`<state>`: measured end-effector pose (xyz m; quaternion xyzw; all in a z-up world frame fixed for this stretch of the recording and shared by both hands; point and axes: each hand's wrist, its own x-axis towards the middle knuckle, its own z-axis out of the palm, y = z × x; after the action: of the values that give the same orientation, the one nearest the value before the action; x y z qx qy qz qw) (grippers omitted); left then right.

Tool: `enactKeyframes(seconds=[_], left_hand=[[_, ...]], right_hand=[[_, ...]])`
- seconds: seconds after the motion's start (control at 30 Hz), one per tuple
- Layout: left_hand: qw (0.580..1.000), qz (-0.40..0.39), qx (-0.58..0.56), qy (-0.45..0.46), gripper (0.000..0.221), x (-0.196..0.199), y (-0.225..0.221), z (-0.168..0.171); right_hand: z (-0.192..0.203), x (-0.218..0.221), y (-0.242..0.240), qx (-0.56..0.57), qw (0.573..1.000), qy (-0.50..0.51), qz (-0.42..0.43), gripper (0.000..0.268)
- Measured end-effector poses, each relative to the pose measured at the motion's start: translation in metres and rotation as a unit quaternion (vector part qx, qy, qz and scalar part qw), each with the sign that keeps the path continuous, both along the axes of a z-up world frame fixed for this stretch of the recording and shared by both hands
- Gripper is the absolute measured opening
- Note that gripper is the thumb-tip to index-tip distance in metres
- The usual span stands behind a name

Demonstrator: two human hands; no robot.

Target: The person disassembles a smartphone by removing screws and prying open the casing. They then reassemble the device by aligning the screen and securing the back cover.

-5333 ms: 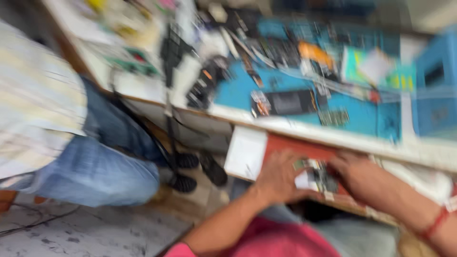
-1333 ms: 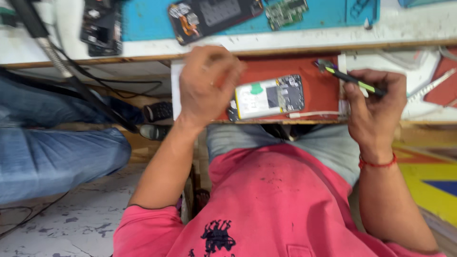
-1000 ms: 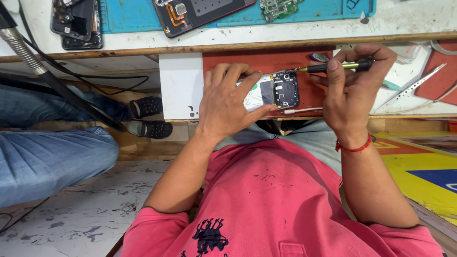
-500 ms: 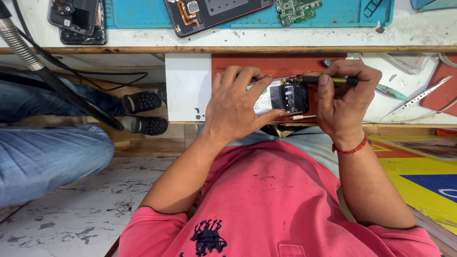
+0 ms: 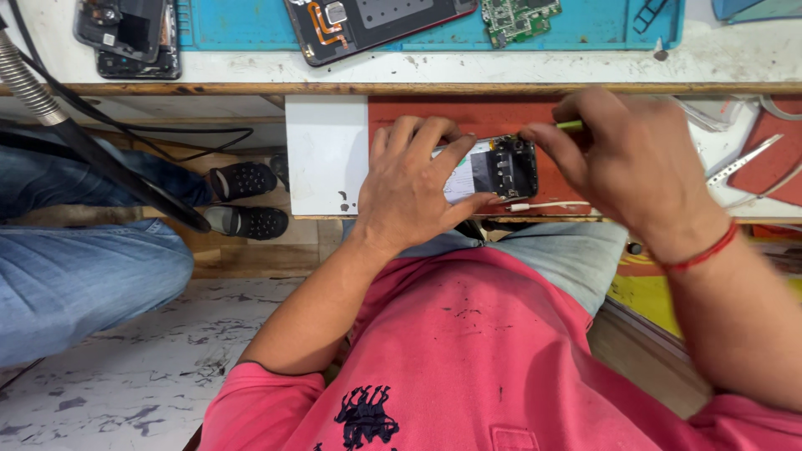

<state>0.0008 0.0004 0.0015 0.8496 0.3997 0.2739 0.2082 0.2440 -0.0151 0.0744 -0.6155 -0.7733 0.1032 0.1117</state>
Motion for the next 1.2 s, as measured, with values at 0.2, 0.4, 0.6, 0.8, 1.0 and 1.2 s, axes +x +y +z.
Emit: enactKeyframes(seconds=[0.2,0.4,0.6,0.8,1.0,1.2], left_hand=[[1.000,0.004,-0.011,0.002,0.064,0.001,0.001,0.001],[1.000,-0.002,-0.005,-0.001,0.064,0.000,0.000,0.004],[1.000,-0.003,-0.009,-0.008,0.062,-0.002,0.002,0.006],[1.000,-0.002,-0.010,-0.017,0.062,-0.001,0.000,0.005],[1.000,-0.003,-0.008,0.000,0.062,-0.001,0.001,0.004],[1.000,-0.005,-0.014,-0.005,0.063,-0.002,0.001,0.001]], right_hand=[[0.028,-0.012,0.039,-0.033,0.947,-0.103,0.303,0.017],[0.043,-0.023,0.052,-0.105,0.940,-0.109,0.307,0.025],[0.045,-0.032,0.054,-0.156,0.946,-0.133,0.250,0.016],[0.043,-0.035,0.050,-0.224,0.926,-0.280,0.116,0.052],[0.039,-0.035,0.053,-0.083,0.962,-0.070,0.250,0.023],[0.036,-0.030,0.051,-0.099,0.965,-0.061,0.235,0.016]])
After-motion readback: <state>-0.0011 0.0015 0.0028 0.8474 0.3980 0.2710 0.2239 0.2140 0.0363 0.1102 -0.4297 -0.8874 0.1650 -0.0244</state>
